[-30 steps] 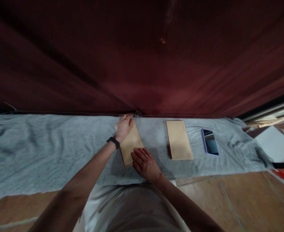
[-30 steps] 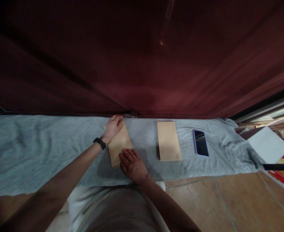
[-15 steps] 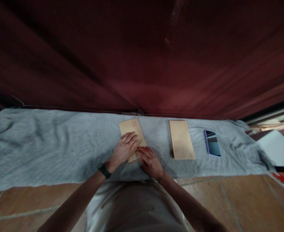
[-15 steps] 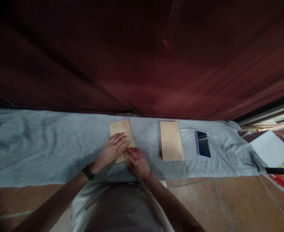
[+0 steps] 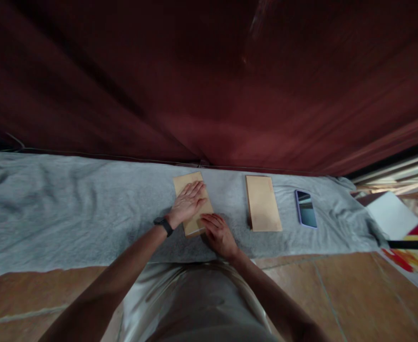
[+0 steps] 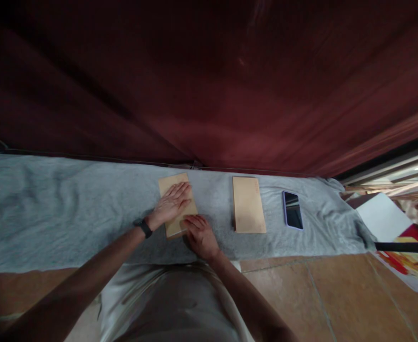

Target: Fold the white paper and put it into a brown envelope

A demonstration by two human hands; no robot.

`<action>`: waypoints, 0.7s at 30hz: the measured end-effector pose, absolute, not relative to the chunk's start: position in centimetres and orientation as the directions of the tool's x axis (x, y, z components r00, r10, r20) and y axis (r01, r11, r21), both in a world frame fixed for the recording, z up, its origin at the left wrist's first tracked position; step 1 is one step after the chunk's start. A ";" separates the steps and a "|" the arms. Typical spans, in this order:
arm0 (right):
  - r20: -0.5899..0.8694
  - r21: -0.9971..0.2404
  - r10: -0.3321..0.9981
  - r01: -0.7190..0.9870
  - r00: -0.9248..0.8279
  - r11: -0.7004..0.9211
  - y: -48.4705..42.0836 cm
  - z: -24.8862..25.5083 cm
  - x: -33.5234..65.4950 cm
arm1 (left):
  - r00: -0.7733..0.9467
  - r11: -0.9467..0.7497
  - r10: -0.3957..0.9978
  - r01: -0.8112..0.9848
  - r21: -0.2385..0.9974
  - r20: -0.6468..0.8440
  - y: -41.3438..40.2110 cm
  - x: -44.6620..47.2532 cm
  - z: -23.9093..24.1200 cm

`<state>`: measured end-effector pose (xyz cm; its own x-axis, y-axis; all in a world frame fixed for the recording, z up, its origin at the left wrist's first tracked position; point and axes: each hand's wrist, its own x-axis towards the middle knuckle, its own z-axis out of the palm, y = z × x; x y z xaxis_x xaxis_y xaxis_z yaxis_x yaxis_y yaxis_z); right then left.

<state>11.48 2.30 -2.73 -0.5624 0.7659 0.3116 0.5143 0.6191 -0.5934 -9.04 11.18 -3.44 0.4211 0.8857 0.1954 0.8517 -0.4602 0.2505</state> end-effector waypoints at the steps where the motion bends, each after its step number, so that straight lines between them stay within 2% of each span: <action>1: 0.316 -0.605 0.776 0.513 -0.547 0.608 2.3 -2.9 11.5 | 0.439 -0.478 0.876 0.842 0.250 0.199 10.3 -9.0 -3.4; 13: 0.235 -0.662 0.896 0.613 -0.377 0.432 2.5 -4.0 12.4 | 0.558 -0.583 0.812 0.765 0.273 0.168 -0.8 -8.4 -2.1; 21: 0.253 -0.665 0.876 0.584 -0.411 0.466 2.5 -4.0 13.3 | 0.362 -0.413 0.911 0.806 0.424 0.199 -2.4 -8.2 -2.2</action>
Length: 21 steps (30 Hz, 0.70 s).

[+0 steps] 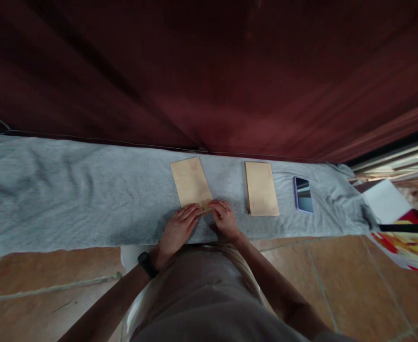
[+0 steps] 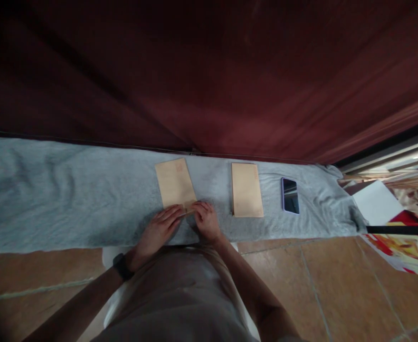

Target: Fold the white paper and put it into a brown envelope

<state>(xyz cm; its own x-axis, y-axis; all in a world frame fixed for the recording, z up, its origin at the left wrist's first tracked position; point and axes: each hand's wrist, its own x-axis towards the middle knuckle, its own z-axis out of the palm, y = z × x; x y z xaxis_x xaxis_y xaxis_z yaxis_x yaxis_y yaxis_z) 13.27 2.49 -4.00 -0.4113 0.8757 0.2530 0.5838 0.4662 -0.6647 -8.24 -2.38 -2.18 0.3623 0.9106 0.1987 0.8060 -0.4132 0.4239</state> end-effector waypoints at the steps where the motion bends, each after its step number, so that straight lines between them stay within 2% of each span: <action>1: 0.253 -0.665 0.869 0.576 -0.425 0.475 2.5 -3.9 13.4 | 0.336 -0.395 0.919 0.805 0.443 0.208 -2.4 -8.2 -2.2; 6: 0.264 -0.662 0.828 0.532 -0.494 0.528 2.6 -3.6 14.2 | 0.291 -0.362 0.931 0.812 0.458 0.221 -2.6 -8.1 -2.2; 12: 0.266 -0.609 0.794 0.543 -0.546 0.578 2.6 -3.7 14.5 | 0.390 -0.420 0.907 0.854 0.308 0.157 -3.2 -8.3 -2.3; 15: 0.232 -0.555 0.789 0.588 -0.569 0.588 2.4 -3.6 14.4 | 0.407 -0.432 0.902 0.857 0.282 0.146 -3.5 -8.4 -2.1; 18: 0.215 -0.495 0.782 0.625 -0.585 0.603 2.2 -3.5 14.2 | 0.355 -0.385 0.922 0.877 0.286 0.154 -3.9 -8.5 -1.9; 21: 0.219 -0.489 0.807 0.654 -0.549 0.577 2.1 -3.4 14.0 | 0.287 -0.327 0.943 0.895 0.303 0.169 -4.1 -8.3 -1.7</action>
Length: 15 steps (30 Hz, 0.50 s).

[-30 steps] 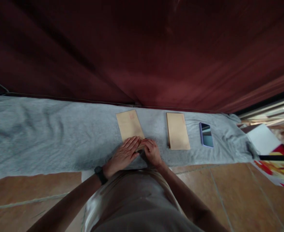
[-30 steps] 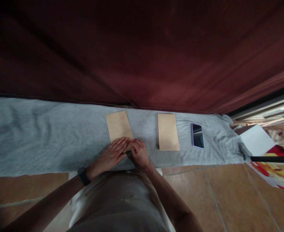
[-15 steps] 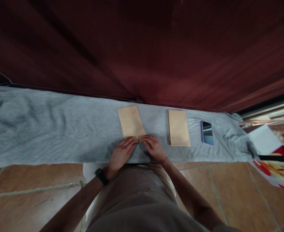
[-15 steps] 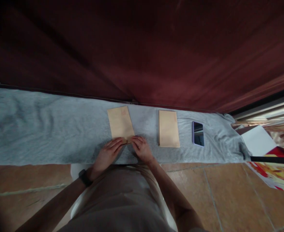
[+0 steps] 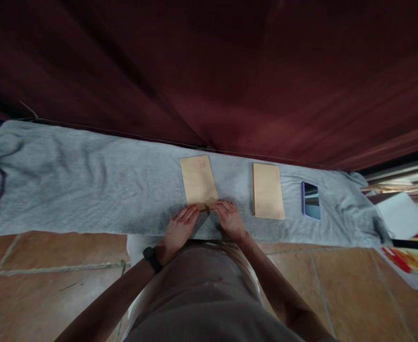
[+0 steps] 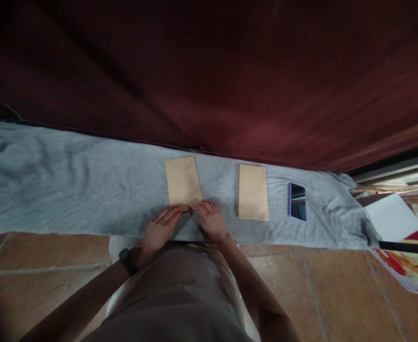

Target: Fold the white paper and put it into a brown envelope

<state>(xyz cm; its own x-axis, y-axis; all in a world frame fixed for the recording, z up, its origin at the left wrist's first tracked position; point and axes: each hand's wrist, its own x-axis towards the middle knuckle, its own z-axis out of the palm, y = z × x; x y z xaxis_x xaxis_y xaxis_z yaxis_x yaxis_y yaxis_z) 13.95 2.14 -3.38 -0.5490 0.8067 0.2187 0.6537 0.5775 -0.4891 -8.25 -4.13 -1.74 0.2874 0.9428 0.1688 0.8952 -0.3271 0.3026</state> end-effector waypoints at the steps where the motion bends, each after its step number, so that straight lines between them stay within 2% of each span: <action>1: 0.221 -0.495 0.818 0.661 -0.531 0.563 2.2 -3.4 13.8 | 0.272 -0.315 0.946 0.897 0.310 0.175 -4.1 -8.1 -1.7; 10: 0.250 -0.545 0.860 0.670 -0.444 0.505 2.6 -3.6 13.0 | 0.171 -0.236 0.964 0.900 0.366 0.202 -3.2 -7.5 -1.8; 15: 0.232 -0.526 0.874 0.701 -0.427 0.482 2.3 -3.4 12.6 | 0.212 -0.259 0.961 0.916 0.308 0.178 -3.5 -7.4 -1.8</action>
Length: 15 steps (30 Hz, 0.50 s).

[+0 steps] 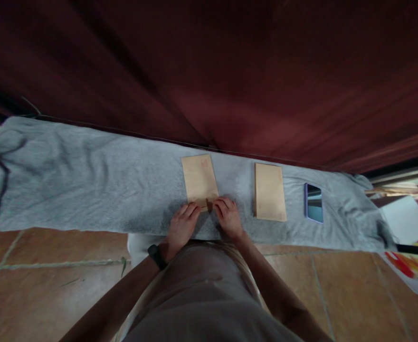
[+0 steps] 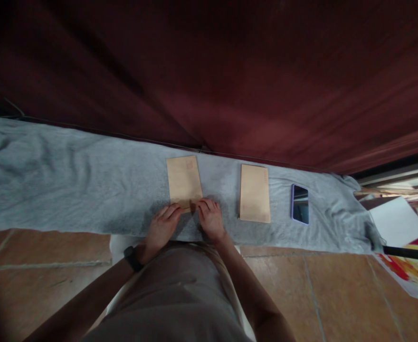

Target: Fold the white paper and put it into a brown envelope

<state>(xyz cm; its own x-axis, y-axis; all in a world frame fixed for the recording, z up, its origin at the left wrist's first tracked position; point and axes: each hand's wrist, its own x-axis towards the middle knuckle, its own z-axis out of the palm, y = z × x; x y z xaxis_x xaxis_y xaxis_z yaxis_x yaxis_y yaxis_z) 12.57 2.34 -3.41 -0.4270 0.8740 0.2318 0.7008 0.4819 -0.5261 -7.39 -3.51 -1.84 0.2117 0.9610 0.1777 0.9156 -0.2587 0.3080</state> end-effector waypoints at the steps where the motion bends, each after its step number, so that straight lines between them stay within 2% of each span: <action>1: 0.228 -0.522 0.875 0.705 -0.427 0.480 2.1 -3.3 12.2 | 0.234 -0.278 0.956 0.915 0.292 0.174 -3.6 -7.3 -1.9; 7: 0.229 -0.527 0.790 0.610 -0.568 0.591 -0.1 -2.9 9.4 | 0.300 -0.343 0.936 0.899 0.274 0.185 -4.4 -8.0 -2.2; 12: 0.181 -0.345 0.772 0.696 -0.609 0.630 -0.8 -2.8 10.0 | 0.261 -0.313 0.946 0.890 0.332 0.192 -3.8 -8.6 -1.9; 15: 0.181 -0.286 0.765 0.711 -0.618 0.642 -0.8 -3.2 10.4 | 0.276 -0.339 0.936 0.876 0.344 0.219 -1.1 -7.3 -1.5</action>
<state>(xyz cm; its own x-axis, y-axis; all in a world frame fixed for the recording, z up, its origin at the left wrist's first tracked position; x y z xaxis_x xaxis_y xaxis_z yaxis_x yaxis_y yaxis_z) 10.42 -0.83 -3.17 -0.6180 0.7651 0.1809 0.7111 0.6421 -0.2865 -7.26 -1.13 -1.54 0.2762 0.9358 0.2189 0.8757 -0.3389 0.3440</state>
